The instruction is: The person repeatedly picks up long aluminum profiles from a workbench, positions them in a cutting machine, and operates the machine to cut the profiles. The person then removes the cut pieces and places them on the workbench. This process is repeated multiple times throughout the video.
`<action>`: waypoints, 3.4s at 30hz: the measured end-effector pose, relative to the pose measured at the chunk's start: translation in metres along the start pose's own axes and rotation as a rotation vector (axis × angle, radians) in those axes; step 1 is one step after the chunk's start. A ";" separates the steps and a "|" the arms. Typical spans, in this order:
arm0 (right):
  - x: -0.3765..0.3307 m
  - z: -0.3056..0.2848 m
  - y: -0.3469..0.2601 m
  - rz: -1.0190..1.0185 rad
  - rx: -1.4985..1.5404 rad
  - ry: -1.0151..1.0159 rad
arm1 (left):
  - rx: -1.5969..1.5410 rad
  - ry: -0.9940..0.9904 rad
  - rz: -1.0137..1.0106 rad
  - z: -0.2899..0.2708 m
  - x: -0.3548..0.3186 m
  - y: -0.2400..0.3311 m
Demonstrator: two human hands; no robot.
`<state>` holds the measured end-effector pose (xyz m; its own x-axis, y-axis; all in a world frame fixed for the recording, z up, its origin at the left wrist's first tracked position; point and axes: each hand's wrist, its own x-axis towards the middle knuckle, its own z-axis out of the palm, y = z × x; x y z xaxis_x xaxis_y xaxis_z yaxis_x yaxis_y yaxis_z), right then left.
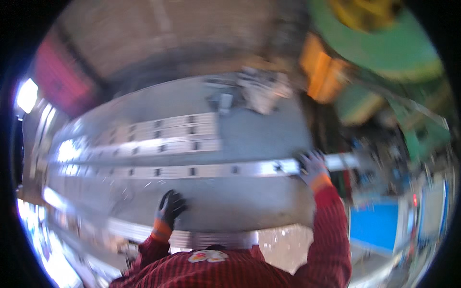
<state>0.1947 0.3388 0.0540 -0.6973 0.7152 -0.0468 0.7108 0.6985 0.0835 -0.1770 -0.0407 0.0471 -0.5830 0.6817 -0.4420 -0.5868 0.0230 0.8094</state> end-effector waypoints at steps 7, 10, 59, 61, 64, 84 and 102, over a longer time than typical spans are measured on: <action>-0.064 -0.040 -0.002 -0.216 0.312 0.172 | -0.534 0.073 -0.102 -0.010 0.027 0.022; -0.089 -0.081 -0.009 -0.223 0.338 0.164 | -0.547 0.074 -0.041 -0.016 0.026 0.006; 0.075 -0.139 -0.385 -0.310 0.142 0.223 | -0.281 0.622 0.671 -0.430 0.182 0.325; 0.090 -0.113 -0.359 -0.290 0.089 0.257 | -0.144 0.573 0.450 -0.370 0.215 0.314; 0.116 -0.076 -0.355 -0.178 0.136 0.092 | -0.045 0.323 0.465 -0.384 0.198 0.289; 0.137 0.024 -0.224 0.168 0.975 0.543 | -0.255 0.346 0.227 -0.241 0.196 0.212; 0.140 -0.007 -0.295 0.426 0.904 0.505 | 0.026 0.358 0.305 -0.203 0.209 0.192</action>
<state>-0.1132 0.2324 0.0295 -0.1930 0.9515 0.2398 0.5629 0.3075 -0.7672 -0.5260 -0.0421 0.0318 -0.8864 0.3650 -0.2847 -0.3472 -0.1177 0.9304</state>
